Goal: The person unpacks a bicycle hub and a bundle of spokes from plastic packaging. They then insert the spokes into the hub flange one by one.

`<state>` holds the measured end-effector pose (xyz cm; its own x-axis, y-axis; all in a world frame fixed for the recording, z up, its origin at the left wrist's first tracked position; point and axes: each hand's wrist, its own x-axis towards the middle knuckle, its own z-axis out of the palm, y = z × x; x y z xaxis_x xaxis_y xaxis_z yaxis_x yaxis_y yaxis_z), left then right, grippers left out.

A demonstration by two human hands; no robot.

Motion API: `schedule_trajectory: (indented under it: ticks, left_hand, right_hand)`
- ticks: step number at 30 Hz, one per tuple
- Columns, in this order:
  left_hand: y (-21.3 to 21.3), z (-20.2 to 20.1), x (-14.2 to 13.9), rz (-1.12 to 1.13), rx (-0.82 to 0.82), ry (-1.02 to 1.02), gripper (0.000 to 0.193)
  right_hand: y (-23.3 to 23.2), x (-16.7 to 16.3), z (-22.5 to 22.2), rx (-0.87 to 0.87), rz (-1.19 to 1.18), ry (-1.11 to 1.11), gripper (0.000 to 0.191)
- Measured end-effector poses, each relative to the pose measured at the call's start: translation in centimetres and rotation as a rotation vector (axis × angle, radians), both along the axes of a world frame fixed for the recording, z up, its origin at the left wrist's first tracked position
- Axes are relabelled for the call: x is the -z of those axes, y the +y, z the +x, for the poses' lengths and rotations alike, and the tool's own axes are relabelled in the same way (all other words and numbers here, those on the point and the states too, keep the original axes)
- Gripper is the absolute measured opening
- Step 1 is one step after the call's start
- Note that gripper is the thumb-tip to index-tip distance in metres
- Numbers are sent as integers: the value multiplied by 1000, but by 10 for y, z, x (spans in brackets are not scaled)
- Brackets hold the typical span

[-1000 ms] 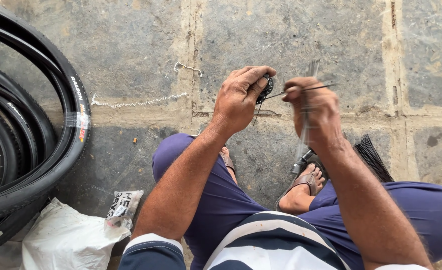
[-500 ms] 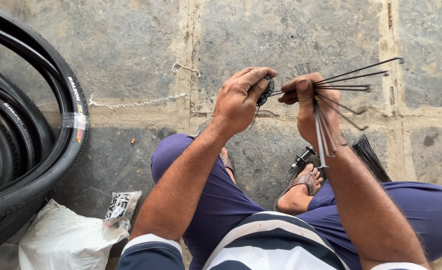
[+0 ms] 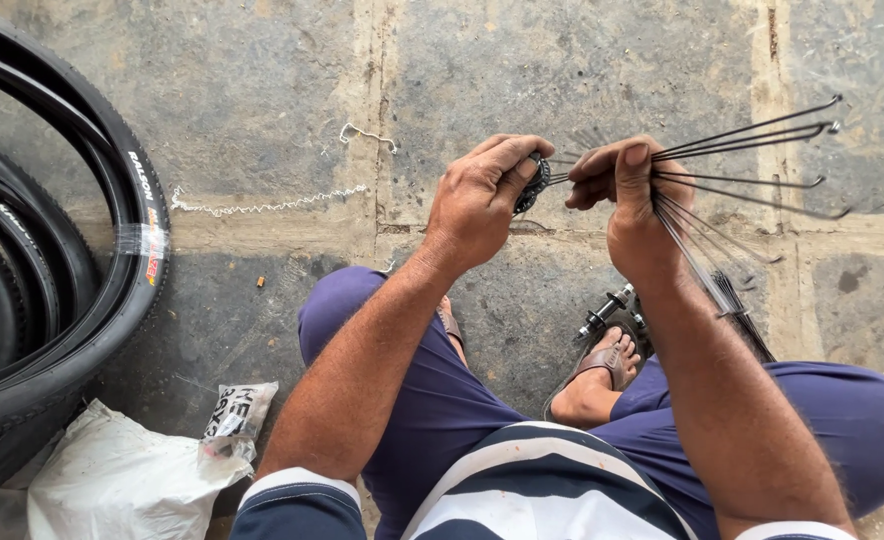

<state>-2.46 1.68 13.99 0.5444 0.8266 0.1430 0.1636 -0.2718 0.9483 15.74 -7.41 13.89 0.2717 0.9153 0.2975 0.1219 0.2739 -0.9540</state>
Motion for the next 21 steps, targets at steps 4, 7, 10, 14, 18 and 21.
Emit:
schedule_trajectory:
  ticks: [4, 7, 10, 14, 18, 21]
  left_hand:
    - [-1, 0, 1, 5, 12, -12, 25]
    - [0, 0, 2, 12, 24, -32, 25]
    - [-1, 0, 4, 7, 23, -45, 24]
    - [0, 1, 6, -9, 18, -31, 24]
    - [3, 0, 8, 163, -43, 21, 23]
    - [4, -1, 9, 73, -44, 52, 25]
  right_hand:
    - [3, -1, -4, 25, -11, -20, 52]
    - [2, 1, -4, 39, 9, -25, 51]
    - [1, 5, -2, 48, -6, -32, 50]
    - [4, 12, 2, 47, -32, -267, 43]
    - [8, 16, 5, 207, 11, -656, 33]
    - [4, 12, 8, 156, -54, -302, 32]
